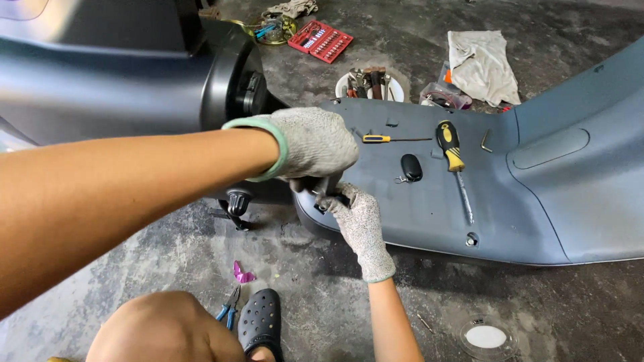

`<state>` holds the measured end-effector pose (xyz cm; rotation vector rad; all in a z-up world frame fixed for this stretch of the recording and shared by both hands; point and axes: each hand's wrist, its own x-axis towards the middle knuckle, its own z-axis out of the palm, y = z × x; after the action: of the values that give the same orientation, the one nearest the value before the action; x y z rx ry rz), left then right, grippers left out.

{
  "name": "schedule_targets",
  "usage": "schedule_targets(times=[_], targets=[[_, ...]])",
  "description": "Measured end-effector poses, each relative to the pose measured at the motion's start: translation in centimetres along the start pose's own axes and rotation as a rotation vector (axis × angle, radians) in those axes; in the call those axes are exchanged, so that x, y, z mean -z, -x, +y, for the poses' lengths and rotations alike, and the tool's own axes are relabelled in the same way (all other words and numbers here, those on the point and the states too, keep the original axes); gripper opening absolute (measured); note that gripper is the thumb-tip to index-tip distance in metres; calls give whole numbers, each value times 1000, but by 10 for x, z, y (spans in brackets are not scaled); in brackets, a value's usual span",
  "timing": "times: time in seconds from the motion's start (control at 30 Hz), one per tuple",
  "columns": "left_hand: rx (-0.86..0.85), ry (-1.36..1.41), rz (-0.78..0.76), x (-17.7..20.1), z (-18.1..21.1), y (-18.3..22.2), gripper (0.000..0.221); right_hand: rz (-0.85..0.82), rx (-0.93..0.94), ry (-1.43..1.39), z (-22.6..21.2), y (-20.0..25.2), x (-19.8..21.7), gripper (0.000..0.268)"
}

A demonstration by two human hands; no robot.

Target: The person kneels beside an electric scooter and uses a socket wrench and screwdriver to unscrew fasteners from the under-seat body panel. They remove screws by hand, set them on the floor, then lift the gray panel off the scooter and place it on the ground with the tools resting on it.

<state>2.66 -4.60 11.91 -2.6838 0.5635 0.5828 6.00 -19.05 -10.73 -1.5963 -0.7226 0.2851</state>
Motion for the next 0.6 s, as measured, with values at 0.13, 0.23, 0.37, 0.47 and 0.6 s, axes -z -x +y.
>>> schedule_targets(times=[0.13,0.23,0.37,0.47,0.6], targets=[[144,126,59,17,13,14,22,31,-3,90,2,0,-2,23],[196,-2,202,8,-11,4,32,17,-1,42,6,1,-3,23],[-253,-768,416,0,-23,-24,54,-9,-2,-36,8,-2,-1,26],[-254,-742,260,15,-1,3,37,0,-34,265,0,1,0,22],[-143,-292,209,26,7,24,26,-8,10,46,-3,1,-2,26]])
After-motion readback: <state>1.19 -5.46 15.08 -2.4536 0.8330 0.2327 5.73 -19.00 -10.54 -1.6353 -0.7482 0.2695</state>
